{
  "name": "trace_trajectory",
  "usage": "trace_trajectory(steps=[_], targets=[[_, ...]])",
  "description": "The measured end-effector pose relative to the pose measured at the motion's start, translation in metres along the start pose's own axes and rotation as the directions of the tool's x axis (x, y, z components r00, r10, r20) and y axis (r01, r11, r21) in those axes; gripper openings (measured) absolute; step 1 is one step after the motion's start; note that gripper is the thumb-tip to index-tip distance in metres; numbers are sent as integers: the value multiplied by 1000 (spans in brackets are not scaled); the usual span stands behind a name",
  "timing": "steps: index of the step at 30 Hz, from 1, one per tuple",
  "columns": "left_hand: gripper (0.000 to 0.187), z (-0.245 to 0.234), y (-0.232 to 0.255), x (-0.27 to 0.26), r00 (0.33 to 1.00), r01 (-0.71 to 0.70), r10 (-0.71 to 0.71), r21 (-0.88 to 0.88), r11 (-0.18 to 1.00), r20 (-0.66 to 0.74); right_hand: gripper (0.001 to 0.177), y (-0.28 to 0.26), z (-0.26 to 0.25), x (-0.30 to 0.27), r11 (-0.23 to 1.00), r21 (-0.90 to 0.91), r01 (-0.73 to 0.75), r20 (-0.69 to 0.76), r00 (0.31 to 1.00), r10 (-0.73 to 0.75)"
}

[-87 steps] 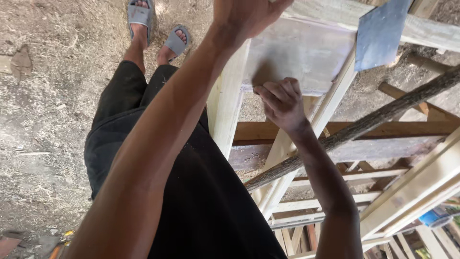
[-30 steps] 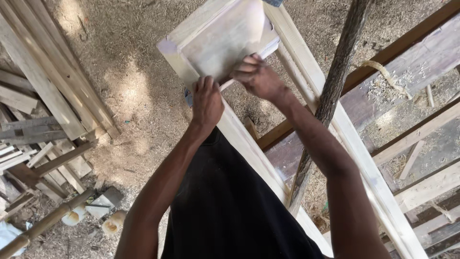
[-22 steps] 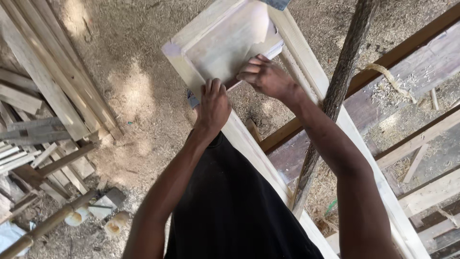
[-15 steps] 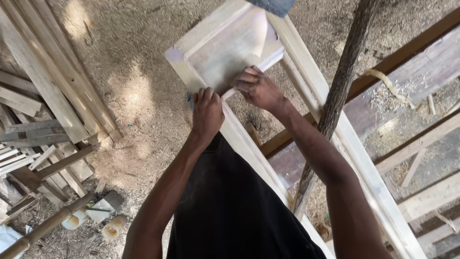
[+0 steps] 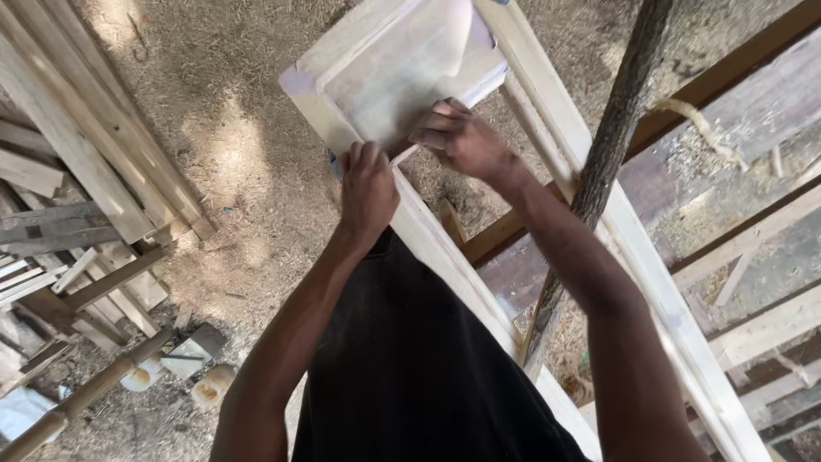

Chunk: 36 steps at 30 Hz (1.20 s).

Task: The person sands a wooden frame using a sanding block, moving along edges and flat surfaces. The person repeatedly rubs the sanding block over the wood to smooth the surface.

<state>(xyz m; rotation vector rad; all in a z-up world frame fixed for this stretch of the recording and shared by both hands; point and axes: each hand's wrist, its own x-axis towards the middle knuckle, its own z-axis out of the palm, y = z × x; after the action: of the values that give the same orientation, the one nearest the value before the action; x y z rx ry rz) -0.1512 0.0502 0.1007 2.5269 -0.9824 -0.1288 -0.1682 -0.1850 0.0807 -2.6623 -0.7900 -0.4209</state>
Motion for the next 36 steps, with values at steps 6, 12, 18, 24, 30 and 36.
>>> trace_trajectory(steps=[6,12,18,24,30,36], targets=[[16,25,17,29,996,-62,60,-36,997,-69,13,33,-23,-16,998,30,-47,35,998,46],[7,8,-1,3,999,-36,36,19,999,-17,16,5,8,-2,1000,11,22,-77,997,-21],[12,28,14,23,999,-50,51,-43,998,13,26,33,-21,-24,996,-70,48,79,996,-42],[19,10,4,2,997,25,-16,-127,992,74,18,10,-9,-12,1000,9,7,14,1000,-7],[18,44,6,16,999,-37,39,-52,998,23,20,22,-26,-12,999,-28,17,96,995,-14],[13,44,3,14,998,35,-32,-63,997,49,15,15,-16,-10,991,102,-81,44,996,77]])
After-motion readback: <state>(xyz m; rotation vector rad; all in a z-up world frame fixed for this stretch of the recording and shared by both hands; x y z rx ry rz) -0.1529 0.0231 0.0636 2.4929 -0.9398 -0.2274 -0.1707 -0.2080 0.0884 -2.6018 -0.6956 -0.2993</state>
